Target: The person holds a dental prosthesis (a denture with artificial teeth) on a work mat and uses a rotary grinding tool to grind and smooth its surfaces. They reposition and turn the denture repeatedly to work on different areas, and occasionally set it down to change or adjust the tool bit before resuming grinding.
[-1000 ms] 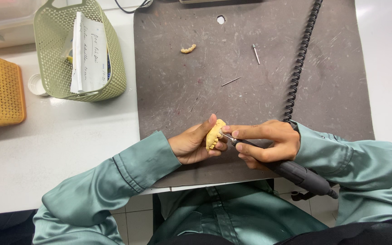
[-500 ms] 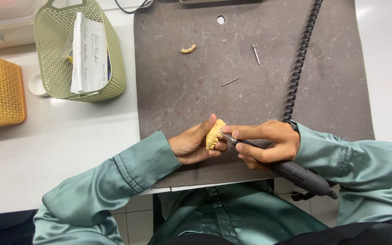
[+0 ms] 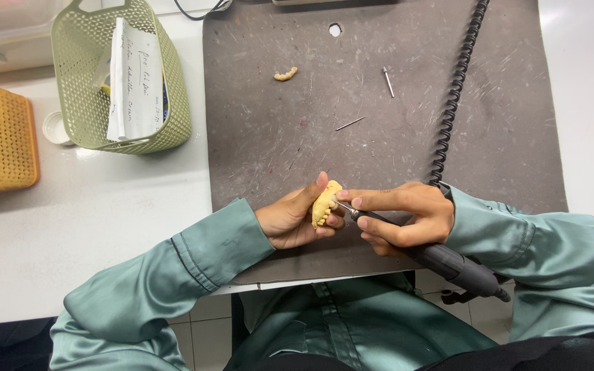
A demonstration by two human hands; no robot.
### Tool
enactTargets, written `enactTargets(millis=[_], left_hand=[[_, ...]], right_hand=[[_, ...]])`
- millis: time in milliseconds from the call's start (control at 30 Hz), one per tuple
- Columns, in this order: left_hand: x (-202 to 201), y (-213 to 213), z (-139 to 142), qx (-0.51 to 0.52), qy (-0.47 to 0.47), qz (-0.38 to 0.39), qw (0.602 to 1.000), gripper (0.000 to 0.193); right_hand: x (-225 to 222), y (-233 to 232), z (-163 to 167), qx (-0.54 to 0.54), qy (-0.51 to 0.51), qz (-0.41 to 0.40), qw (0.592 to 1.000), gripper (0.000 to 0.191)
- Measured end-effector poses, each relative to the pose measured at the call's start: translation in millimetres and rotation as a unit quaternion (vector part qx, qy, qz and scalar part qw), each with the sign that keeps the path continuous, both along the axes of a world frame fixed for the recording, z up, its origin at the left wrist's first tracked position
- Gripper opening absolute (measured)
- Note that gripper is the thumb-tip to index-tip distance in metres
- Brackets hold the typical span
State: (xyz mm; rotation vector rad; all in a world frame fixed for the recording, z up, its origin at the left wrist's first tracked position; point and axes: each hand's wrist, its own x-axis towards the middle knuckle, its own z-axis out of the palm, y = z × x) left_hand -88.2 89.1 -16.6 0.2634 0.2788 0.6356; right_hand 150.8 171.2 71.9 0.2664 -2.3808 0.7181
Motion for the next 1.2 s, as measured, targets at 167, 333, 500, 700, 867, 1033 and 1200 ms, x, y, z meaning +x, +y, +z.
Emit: enactTargets(millis=[167,333,500,700,867,1033,1200], left_hand=[[0.2,-0.2,-2.7,-0.002,-0.003,-0.001,1.0,0.063],[-0.8,-2.7,-6.0,0.003,-0.033,-0.005,0.999,0.063],[-0.6,-3.6,-4.8,0.083,0.056,0.037,0.994,0.071],[-6.3,-1.6,4.9,0.17,0.04,0.092,0.98,0.054],[-8.3,-3.0,9.6,0.204,0.08,0.132,0.967,0.043],[-5.7,-2.8,4.7,0.188,0.11,0.172,0.961,0.039],[-6.4,-5.6,2.0,0.201,0.133,0.183,0.953,0.038]], right_hand=[[0.7,-0.8,2.1,-0.006,-0.002,-0.009,1.0,0.021],[4.0,-13.9,1.3,-0.137,-0.01,-0.052,0.989,0.022],[4.2,-10.5,-2.7,-0.237,0.036,-0.052,0.969,0.02],[3.9,-6.0,0.1,-0.206,0.093,-0.087,0.97,0.023],[2.8,-12.4,5.4,-0.124,0.11,-0.085,0.982,0.027],[-0.6,-8.1,3.8,-0.013,0.119,-0.02,0.993,0.028],[1.2,-5.0,0.1,-0.008,0.105,-0.008,0.994,0.028]])
